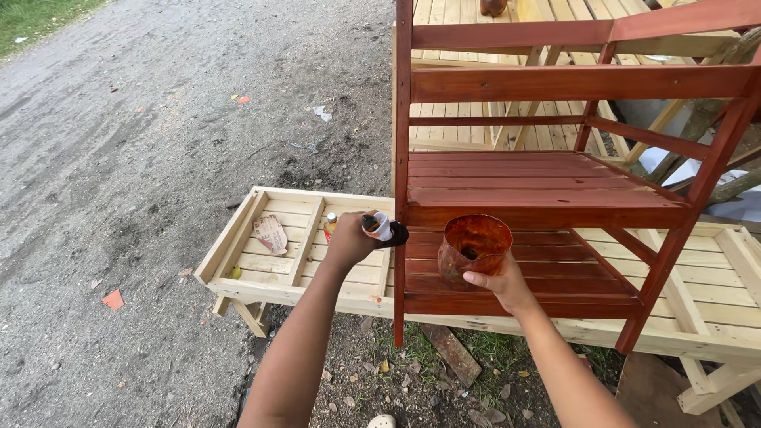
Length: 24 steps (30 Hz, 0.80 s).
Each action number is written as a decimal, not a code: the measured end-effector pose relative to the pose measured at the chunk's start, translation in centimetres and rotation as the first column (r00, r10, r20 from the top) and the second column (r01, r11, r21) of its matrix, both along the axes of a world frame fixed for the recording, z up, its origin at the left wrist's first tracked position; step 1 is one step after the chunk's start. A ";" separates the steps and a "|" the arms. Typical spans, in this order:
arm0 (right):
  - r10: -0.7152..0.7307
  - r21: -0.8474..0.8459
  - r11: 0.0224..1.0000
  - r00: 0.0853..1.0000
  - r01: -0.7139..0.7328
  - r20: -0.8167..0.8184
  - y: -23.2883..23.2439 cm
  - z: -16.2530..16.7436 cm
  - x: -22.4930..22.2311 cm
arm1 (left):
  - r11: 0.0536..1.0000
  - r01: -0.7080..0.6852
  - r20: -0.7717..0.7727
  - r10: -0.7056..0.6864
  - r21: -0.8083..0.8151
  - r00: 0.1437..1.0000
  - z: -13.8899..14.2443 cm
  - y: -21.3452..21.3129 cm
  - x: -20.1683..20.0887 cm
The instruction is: The person applies reddish-brown wood stain to a wooden tiered shelf unit outdoors. They dip a cloth-wrapped applicator into a container of stain and wipe it across the shelf slats, rails, and legs, working over different surfaces of the rack.
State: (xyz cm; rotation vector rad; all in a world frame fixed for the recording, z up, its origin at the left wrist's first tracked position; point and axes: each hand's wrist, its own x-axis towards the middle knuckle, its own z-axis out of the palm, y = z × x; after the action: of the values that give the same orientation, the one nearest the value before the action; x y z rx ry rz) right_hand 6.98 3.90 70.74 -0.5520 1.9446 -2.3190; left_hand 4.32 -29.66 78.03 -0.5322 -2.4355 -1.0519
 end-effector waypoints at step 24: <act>-0.103 0.005 0.994 0.981 0.105 -0.165 -3.2 11.5 -5.3 | 0.984 0.169 -0.249 -0.150 0.058 0.957 19.4 -0.6 -11.0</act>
State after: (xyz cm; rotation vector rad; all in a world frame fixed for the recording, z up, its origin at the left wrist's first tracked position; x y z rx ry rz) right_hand 1.70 0.74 82.27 -0.6767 2.1071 -2.3895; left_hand -6.70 -30.30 97.47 -0.7936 -2.1560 -1.0727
